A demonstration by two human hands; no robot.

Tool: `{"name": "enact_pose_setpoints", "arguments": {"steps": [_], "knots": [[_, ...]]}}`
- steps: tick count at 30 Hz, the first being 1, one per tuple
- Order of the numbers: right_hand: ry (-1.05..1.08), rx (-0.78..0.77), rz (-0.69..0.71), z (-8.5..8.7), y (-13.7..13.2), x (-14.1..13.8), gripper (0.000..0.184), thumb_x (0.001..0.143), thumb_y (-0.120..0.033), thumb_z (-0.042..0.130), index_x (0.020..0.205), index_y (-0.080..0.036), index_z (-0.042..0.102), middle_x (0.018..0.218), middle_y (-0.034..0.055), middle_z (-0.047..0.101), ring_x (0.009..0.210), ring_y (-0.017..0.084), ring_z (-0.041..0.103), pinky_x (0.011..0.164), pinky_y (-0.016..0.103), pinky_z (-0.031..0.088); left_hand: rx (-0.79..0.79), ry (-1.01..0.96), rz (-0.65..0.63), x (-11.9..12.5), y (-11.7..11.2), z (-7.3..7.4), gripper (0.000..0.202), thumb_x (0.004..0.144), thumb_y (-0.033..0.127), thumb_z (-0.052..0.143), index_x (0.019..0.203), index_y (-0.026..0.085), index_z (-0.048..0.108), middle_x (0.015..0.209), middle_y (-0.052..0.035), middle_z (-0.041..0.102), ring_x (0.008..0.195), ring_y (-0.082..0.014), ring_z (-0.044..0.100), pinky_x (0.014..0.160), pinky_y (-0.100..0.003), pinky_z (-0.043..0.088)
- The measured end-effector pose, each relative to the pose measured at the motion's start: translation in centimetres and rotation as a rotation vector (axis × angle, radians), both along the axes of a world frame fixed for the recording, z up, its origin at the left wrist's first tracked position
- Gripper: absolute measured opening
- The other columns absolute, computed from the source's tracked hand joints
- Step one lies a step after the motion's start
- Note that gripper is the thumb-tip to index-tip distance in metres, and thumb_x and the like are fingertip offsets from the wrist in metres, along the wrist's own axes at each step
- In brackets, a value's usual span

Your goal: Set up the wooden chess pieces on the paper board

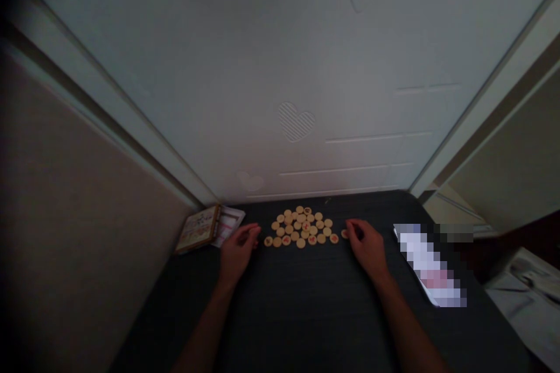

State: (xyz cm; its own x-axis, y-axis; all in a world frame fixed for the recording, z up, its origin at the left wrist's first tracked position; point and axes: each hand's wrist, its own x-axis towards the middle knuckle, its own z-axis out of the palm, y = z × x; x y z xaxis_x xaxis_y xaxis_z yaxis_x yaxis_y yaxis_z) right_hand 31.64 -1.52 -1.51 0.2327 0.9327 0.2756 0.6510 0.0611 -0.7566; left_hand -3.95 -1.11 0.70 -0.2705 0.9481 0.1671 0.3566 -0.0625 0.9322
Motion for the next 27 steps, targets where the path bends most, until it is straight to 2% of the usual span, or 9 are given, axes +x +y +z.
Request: {"name": "enact_pose_setpoints", "arguments": {"steps": [4,7,10,13,17,27], "knots": [[-0.003,-0.008,-0.001,-0.1,0.0,0.0,0.042,0.094,-0.056,0.054,0.104,-0.021,0.074,0.097,0.0086,0.077,0.082,0.025,0.071,0.075,0.036,0.054,0.049,0.089,-0.013,-0.7,0.4,-0.3,0.038,0.09,0.051,0.064,0.111,0.02,0.074,0.093,-0.0069,0.076,0.068,-0.0192,0.074,0.068,-0.034,0.062],[-0.002,-0.014,-0.002,-0.2,0.1,0.1,0.041,0.094,-0.056,0.054,0.104,-0.021,0.074,0.097,0.0081,0.077,0.083,0.025,0.071,0.076,0.036,0.054,0.099,0.163,-0.066,-0.9,0.5,-0.4,0.035,0.096,0.046,0.058,0.119,0.022,0.071,0.104,-0.0072,0.075,0.074,-0.0184,0.075,0.074,-0.034,0.062],[-0.003,-0.017,0.001,-0.2,0.1,0.1,0.04,0.094,-0.055,0.054,0.104,-0.022,0.074,0.097,0.0076,0.077,0.084,0.025,0.072,0.077,0.037,0.055,0.152,0.276,-0.11,-0.8,0.5,-0.5,0.031,0.099,0.042,0.055,0.119,0.025,0.071,0.111,-0.0065,0.074,0.083,-0.0189,0.074,0.08,-0.035,0.061],[-0.007,-0.018,0.006,-0.2,0.2,0.1,0.039,0.094,-0.055,0.054,0.104,-0.023,0.074,0.097,0.0072,0.077,0.084,0.025,0.072,0.078,0.037,0.055,0.142,0.402,-0.093,-0.8,0.5,-0.8,0.029,0.097,0.042,0.059,0.116,0.025,0.071,0.103,-0.0049,0.075,0.087,-0.0208,0.072,0.081,-0.036,0.06],[-0.013,-0.017,0.005,-0.2,0.2,0.2,0.041,0.094,-0.056,0.054,0.105,-0.022,0.074,0.097,0.0073,0.077,0.084,0.025,0.072,0.078,0.037,0.055,0.12,0.464,-0.053,-0.8,0.6,-1.4,0.026,0.093,0.045,0.064,0.104,0.024,0.073,0.092,-0.0042,0.076,0.082,-0.0225,0.07,0.078,-0.038,0.058],[-0.023,-0.008,0.001,-0.1,0.1,0.0,0.042,0.094,-0.057,0.053,0.103,-0.022,0.074,0.098,0.0082,0.078,0.084,0.025,0.072,0.076,0.036,0.055,0.132,0.517,-0.053,-0.9,1.0,-1.7,0.021,0.091,0.042,0.064,0.092,0.024,0.074,0.089,-0.0039,0.074,0.079,-0.0237,0.066,0.075,-0.039,0.053]]}}
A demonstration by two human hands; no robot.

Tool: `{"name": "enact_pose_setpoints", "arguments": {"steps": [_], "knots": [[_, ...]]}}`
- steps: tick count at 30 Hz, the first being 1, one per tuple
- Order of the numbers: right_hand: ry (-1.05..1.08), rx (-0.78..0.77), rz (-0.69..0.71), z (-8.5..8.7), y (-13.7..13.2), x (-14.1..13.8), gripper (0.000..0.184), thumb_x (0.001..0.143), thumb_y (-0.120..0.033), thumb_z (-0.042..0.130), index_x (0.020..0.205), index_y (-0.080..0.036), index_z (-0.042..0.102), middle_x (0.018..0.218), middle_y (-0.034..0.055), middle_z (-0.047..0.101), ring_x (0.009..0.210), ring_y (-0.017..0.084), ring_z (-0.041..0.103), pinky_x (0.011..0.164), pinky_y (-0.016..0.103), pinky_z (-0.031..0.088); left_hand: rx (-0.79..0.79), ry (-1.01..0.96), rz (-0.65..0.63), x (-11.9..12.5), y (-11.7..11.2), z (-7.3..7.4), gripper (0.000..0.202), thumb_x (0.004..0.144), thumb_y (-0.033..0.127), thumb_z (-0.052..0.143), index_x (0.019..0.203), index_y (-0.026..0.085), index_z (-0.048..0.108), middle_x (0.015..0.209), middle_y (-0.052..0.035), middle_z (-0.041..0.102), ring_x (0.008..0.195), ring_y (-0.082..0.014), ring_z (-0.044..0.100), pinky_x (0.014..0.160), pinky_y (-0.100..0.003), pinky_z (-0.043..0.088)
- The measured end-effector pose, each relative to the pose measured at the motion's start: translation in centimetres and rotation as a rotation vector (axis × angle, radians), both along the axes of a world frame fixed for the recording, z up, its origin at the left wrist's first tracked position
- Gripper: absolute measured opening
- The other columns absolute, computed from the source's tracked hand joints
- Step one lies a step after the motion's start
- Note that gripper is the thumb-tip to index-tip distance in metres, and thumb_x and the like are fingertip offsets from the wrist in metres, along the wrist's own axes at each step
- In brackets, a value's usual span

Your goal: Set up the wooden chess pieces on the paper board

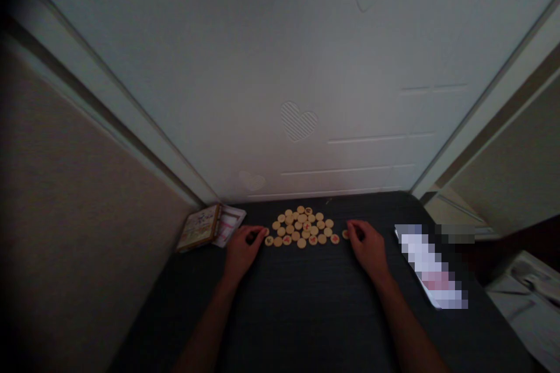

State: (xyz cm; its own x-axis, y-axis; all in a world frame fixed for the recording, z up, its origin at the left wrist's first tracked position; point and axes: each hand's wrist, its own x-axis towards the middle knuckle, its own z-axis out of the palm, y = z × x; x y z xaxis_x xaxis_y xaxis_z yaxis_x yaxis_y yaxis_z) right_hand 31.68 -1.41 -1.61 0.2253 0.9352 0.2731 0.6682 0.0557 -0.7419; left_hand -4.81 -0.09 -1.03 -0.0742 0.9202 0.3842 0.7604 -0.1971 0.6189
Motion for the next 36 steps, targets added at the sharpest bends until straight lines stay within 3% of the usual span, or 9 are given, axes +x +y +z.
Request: {"name": "enact_pose_setpoints", "arguments": {"steps": [3,9,22,29,36], "knots": [[-0.003,0.004,0.004,0.05,0.0,-0.02,0.042,0.094,-0.057,0.053,0.103,-0.022,0.074,0.097,0.0081,0.078,0.083,0.025,0.072,0.076,0.036,0.055,0.012,0.001,-0.004,0.08,-0.11,0.15,0.021,0.093,0.041,0.062,0.097,0.023,0.073,0.092,-0.0049,0.073,0.079,-0.0232,0.066,0.076,-0.04,0.054],[-0.014,0.014,0.013,0.19,-0.13,-0.05,0.042,0.095,-0.056,0.052,0.103,-0.021,0.074,0.095,0.0084,0.077,0.082,0.025,0.071,0.076,0.036,0.054,0.025,0.034,-0.114,0.16,-0.44,0.58,0.016,0.091,0.036,0.066,0.102,0.025,0.072,0.108,-0.0057,0.072,0.102,-0.0248,0.065,0.092,-0.042,0.052],[-0.057,0.005,0.121,0.28,-0.15,-0.02,0.035,0.091,-0.054,0.061,0.102,-0.024,0.075,0.089,0.0058,0.07,0.074,0.021,0.065,0.071,0.035,0.054,-0.004,0.05,-0.201,-0.61,-0.49,0.84,0.014,0.09,0.031,0.065,0.099,0.026,0.074,0.106,-0.0056,0.073,0.103,-0.0248,0.066,0.093,-0.043,0.052],[-0.145,0.068,0.174,0.02,-0.22,-0.53,0.041,0.081,-0.058,0.073,0.109,-0.028,0.075,0.107,0.0093,0.064,0.1,0.028,0.064,0.09,0.044,0.054,-0.032,0.046,-0.185,-0.48,-0.45,0.85,0.016,0.094,0.034,0.059,0.098,0.026,0.073,0.107,-0.0061,0.072,0.104,-0.0247,0.066,0.094,-0.044,0.053],[-0.097,-0.067,0.294,0.37,-0.3,0.38,0.039,0.085,-0.052,0.071,0.117,-0.029,0.072,0.112,0.0075,0.064,0.103,0.026,0.064,0.093,0.042,0.054,-0.005,0.016,-0.175,-0.71,-0.21,0.27,0.016,0.094,0.033,0.059,0.098,0.025,0.073,0.105,-0.0064,0.073,0.102,-0.0244,0.067,0.094,-0.043,0.054]]}}
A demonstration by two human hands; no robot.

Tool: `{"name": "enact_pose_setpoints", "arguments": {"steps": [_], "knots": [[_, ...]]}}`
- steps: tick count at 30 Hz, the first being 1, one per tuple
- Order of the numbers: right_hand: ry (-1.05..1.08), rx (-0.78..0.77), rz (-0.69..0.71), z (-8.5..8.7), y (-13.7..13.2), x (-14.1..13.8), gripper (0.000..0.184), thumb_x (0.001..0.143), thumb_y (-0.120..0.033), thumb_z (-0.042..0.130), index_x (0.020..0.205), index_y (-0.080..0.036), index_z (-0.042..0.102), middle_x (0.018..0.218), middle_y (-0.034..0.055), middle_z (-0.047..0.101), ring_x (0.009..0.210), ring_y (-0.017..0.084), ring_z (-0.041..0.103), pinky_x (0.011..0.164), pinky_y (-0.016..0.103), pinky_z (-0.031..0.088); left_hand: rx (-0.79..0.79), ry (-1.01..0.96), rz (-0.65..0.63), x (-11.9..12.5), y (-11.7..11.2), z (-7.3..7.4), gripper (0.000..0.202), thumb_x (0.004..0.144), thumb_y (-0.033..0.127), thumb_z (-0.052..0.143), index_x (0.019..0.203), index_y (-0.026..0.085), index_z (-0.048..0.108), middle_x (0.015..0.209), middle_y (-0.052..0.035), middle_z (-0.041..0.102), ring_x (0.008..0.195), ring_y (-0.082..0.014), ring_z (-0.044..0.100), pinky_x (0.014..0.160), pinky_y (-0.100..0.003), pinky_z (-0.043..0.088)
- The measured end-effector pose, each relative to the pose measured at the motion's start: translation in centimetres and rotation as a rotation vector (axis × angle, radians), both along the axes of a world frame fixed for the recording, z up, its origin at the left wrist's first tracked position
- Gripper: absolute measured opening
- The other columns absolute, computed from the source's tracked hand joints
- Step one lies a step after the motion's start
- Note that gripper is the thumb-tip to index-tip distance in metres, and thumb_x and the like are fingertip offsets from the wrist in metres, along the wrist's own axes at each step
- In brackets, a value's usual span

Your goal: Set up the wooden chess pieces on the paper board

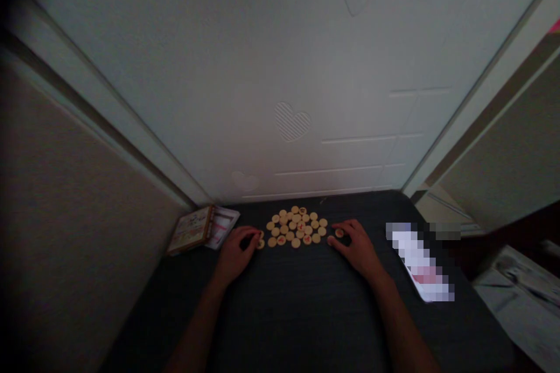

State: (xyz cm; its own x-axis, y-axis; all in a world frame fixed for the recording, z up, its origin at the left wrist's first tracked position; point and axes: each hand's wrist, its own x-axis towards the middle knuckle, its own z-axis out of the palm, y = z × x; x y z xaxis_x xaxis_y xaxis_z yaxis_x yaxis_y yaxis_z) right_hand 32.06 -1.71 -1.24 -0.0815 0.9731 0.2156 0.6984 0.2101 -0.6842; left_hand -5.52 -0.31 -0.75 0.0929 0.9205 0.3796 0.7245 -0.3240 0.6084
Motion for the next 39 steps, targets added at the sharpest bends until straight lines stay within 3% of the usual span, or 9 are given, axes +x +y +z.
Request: {"name": "enact_pose_setpoints", "arguments": {"steps": [5,11,15,22,27,39], "knots": [[0.052,-0.045,0.053,0.4,-0.1,0.7,0.036,0.088,-0.048,0.068,0.117,-0.028,0.072,0.113,0.0071,0.066,0.1,0.024,0.066,0.092,0.041,0.054,-0.004,-0.007,0.001,-0.1,-0.1,0.0,0.016,0.094,0.034,0.061,0.1,0.025,0.073,0.107,-0.0063,0.073,0.104,-0.0246,0.067,0.096,-0.044,0.053],[0.027,-0.008,0.046,0.8,-0.8,0.6,0.06,0.078,-0.052,0.078,0.131,-0.028,0.064,0.123,0.0086,0.064,0.108,0.026,0.064,0.096,0.043,0.054,-0.067,0.014,-0.087,-0.8,-0.8,0.9,0.033,0.087,0.039,0.071,0.118,0.028,0.069,0.127,-0.0063,0.07,0.116,-0.0267,0.065,0.102,-0.048,0.051],[-0.022,0.067,0.051,0.6,-1.1,0.6,0.048,0.081,-0.05,0.075,0.124,-0.028,0.069,0.122,0.0087,0.066,0.116,0.028,0.061,0.104,0.046,0.049,-0.084,0.019,-0.154,-1.2,-1.2,1.3,0.04,0.084,0.037,0.074,0.123,0.031,0.067,0.135,-0.0052,0.067,0.121,-0.027,0.063,0.106,-0.05,0.049],[-0.056,0.121,0.052,0.3,-1.3,0.4,0.034,0.087,-0.037,0.067,0.118,-0.027,0.072,0.121,0.0087,0.069,0.116,0.028,0.062,0.105,0.049,0.05,-0.074,-0.012,-0.158,-1.0,-1.1,1.2,0.026,0.084,0.034,0.074,0.109,0.029,0.072,0.125,-0.0049,0.072,0.118,-0.0263,0.065,0.104,-0.049,0.05],[-0.085,0.125,0.074,0.1,-1.8,0.8,0.036,0.087,-0.032,0.063,0.121,-0.027,0.072,0.127,0.0095,0.066,0.119,0.028,0.06,0.107,0.05,0.048,-0.067,-0.022,-0.164,-1.2,-1.4,1.4,0.024,0.083,0.032,0.074,0.108,0.029,0.073,0.123,-0.0051,0.073,0.117,-0.026,0.065,0.104,-0.049,0.051],[-0.089,0.106,0.042,-0.1,-2.7,2.1,0.041,0.086,-0.044,0.07,0.125,-0.03,0.07,0.127,0.0084,0.067,0.119,0.03,0.061,0.105,0.052,0.05,-0.107,-0.004,-0.135,-1.2,-1.7,1.6,0.039,0.082,0.032,0.075,0.121,0.032,0.067,0.132,-0.0043,0.067,0.118,-0.0264,0.063,0.104,-0.048,0.05]]}}
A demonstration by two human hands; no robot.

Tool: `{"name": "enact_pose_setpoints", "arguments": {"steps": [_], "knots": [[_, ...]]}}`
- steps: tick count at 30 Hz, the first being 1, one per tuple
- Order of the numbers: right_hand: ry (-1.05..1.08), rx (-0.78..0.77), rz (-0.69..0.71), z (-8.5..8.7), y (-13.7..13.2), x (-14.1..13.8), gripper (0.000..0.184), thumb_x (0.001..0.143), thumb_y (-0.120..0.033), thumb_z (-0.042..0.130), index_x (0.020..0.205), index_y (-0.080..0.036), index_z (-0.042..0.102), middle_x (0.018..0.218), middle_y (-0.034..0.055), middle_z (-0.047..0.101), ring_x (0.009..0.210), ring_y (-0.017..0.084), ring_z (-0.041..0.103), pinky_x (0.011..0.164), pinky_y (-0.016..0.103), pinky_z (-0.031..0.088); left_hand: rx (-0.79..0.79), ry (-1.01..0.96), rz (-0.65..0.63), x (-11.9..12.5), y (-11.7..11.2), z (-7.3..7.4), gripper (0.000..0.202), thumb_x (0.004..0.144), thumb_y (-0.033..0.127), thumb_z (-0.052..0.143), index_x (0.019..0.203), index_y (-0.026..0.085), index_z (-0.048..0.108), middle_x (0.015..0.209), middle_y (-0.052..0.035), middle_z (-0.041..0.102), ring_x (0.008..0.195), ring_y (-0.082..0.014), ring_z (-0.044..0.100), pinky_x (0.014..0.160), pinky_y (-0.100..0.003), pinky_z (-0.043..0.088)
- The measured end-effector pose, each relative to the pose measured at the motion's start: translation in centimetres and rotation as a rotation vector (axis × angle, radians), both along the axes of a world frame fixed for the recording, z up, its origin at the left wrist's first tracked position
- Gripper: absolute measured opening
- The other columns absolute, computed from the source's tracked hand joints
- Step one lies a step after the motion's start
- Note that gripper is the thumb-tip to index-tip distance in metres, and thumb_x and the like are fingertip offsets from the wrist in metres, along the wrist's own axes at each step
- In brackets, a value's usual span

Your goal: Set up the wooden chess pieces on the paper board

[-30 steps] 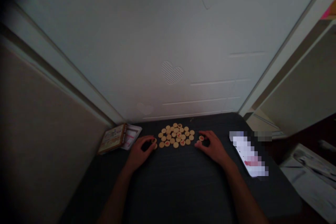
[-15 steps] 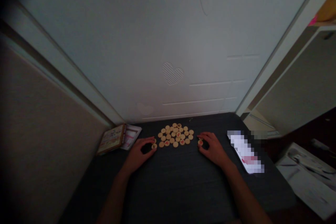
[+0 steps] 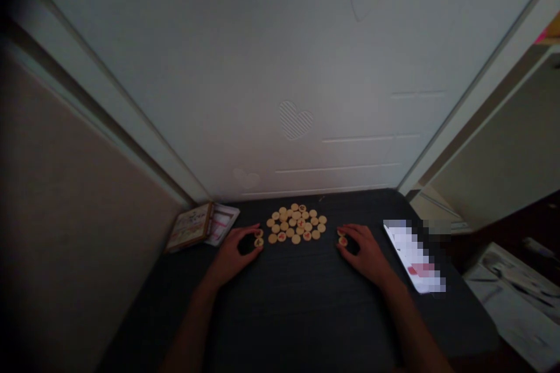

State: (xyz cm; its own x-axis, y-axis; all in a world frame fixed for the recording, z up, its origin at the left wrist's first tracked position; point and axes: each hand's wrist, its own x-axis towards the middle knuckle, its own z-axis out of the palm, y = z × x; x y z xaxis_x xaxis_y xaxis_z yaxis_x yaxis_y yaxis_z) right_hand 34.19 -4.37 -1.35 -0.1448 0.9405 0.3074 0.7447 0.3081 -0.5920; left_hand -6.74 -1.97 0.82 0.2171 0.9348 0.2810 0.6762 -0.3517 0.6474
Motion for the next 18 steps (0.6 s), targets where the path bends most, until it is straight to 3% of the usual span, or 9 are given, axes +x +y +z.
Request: {"name": "enact_pose_setpoints", "arguments": {"steps": [10,18], "knots": [[-0.009,-0.016,0.015,0.5,-0.45,0.28,0.037,0.092,-0.043,0.062,0.127,-0.033,0.069,0.126,0.0056,0.07,0.12,0.03,0.061,0.106,0.054,0.049,0.012,-0.016,-0.006,0.1,-0.05,0.3,0.037,0.081,0.029,0.075,0.117,0.028,0.068,0.121,-0.0061,0.07,0.114,-0.0269,0.065,0.101,-0.047,0.052],[-0.031,-0.026,-0.047,0.13,-0.43,0.53,0.036,0.096,-0.047,0.058,0.125,-0.032,0.071,0.126,0.0088,0.067,0.119,0.029,0.06,0.105,0.051,0.05,-0.001,-0.015,-0.017,0.04,-0.23,0.68,0.037,0.08,0.025,0.073,0.117,0.027,0.068,0.122,-0.006,0.069,0.114,-0.0261,0.064,0.102,-0.046,0.051]]}}
